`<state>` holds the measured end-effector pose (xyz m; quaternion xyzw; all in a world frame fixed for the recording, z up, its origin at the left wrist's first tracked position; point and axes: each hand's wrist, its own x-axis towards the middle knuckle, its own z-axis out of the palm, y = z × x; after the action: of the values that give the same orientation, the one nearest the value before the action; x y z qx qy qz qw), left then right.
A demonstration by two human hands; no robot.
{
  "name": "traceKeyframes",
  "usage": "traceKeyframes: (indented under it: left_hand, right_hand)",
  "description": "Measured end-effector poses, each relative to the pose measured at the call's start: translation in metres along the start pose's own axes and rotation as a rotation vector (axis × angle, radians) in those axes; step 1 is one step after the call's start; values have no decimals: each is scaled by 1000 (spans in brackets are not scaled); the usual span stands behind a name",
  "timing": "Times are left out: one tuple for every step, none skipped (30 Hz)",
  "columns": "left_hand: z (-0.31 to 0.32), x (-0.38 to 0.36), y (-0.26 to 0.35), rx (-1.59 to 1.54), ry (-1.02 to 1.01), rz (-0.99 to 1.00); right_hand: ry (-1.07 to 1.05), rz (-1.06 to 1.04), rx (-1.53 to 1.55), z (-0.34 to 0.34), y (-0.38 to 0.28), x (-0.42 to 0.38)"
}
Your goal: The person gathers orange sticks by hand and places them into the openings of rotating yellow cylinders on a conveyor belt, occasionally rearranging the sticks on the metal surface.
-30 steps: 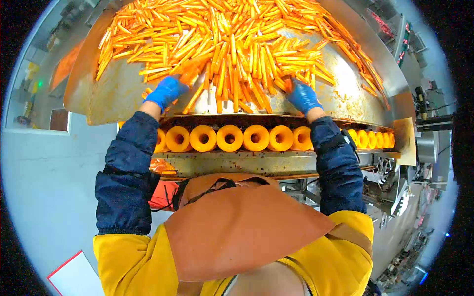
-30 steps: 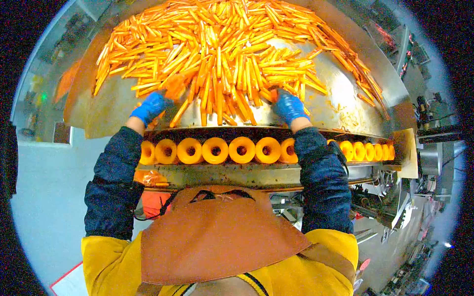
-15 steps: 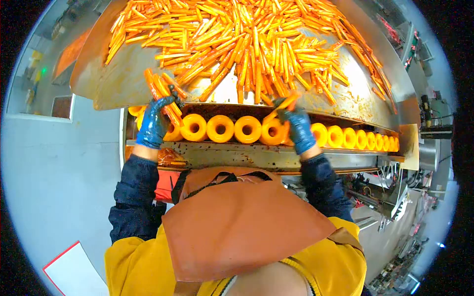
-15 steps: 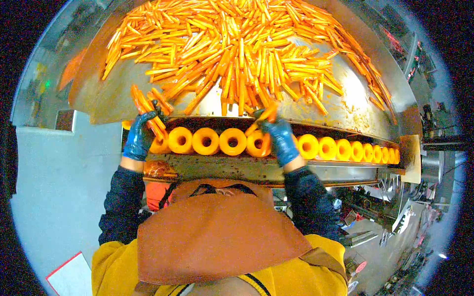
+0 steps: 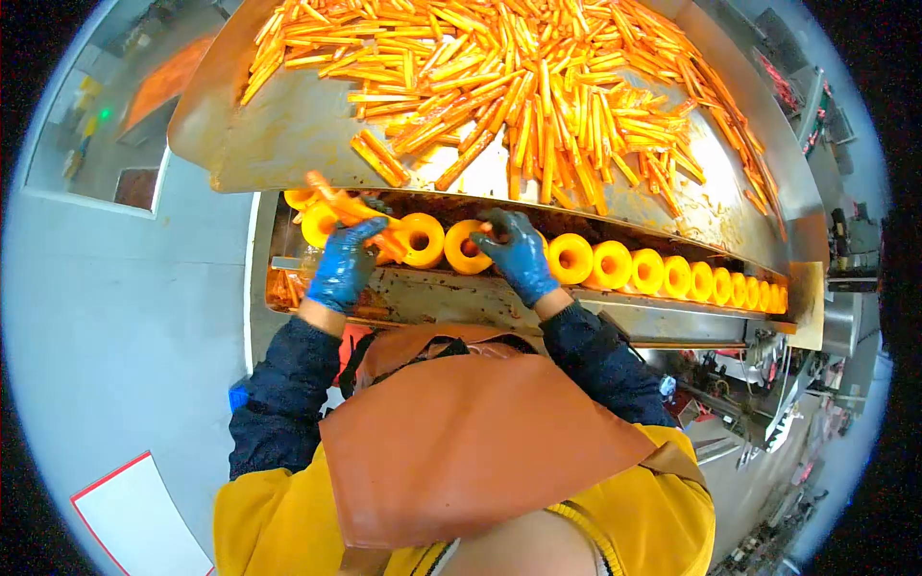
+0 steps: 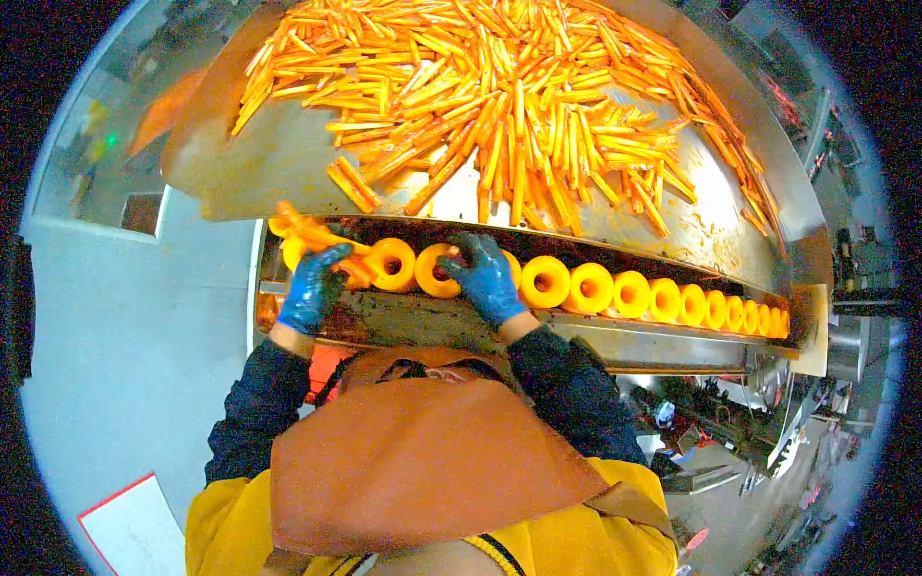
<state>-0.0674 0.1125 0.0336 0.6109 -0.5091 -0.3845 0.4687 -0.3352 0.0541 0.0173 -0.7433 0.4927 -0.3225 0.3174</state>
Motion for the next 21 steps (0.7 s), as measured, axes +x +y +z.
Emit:
traceKeyframes:
  left_hand:
    - [5, 3, -8, -262, -22, -264]
    - [17, 6, 6, -528, -45, -527]
    - [23, 1, 10, -86, -176, -62]
    - [32, 8, 18, -241, -172, -431]
    - [41, 7, 22, -264, -216, -345]
    - [50, 7, 25, -284, -260, -258]
    - [62, 7, 26, -365, -247, -317]
    - [67, 7, 22, -365, -252, -314]
    - [72, 8, 17, -414, -240, -247]
    - [73, 9, 14, -463, -227, -181]
    - [70, 11, 16, -460, -228, -178]
    - [64, 12, 18, -437, -157, -168]
    - [56, 13, 19, -414, -84, -160]
    - [49, 13, 19, -391, -11, -153]
    - [47, 15, 7, -419, -35, -162]
    - [46, 14, 1, -418, -34, -162]
    - [45, 14, 4, -473, -32, -194]
    - [44, 13, 7, -528, -30, -225]
    - [44, 9, 11, -558, 24, -218]
    - [45, 10, 13, -558, 25, -219]
    - [45, 12, 14, -545, 36, -247]
  right_hand:
    - [63, -51, -33, 6, 16, -5]
    - [59, -53, -34, 3, 8, -4]
    - [17, -25, 59, -5, -4, -3]
    - [-23, 4, 150, -10, -11, -2]
    - [-46, -59, 121, -5, -13, 1]
    - [-43, -58, 118, 1, -18, 2]
    - [-114, -54, 144, 6, -25, 3]
    - [-184, -49, 171, 8, -28, 4]
    - [-215, -69, 67, 18, -12, 3]
    - [-211, -70, 67, 23, 2, 0]
    - [-183, -29, 1, 22, 3, -2]
    - [-156, 12, -65, 20, 3, -5]
    - [-94, -19, -56, 13, 3, -12]
    - [-95, -19, -54, 10, 2, -12]
    - [-78, -36, -38, 7, 1, -13]
    - [-61, -54, -23, 4, 0, -14]
    - [-69, -18, -1, 0, -3, -15]
    - [-68, -21, 0, -1, -4, -13]
    - [-131, -6, 52, -2, -6, -12]
    - [-196, 11, 104, -3, -7, -13]
    - [-199, 13, 106, 1, -11, -14]
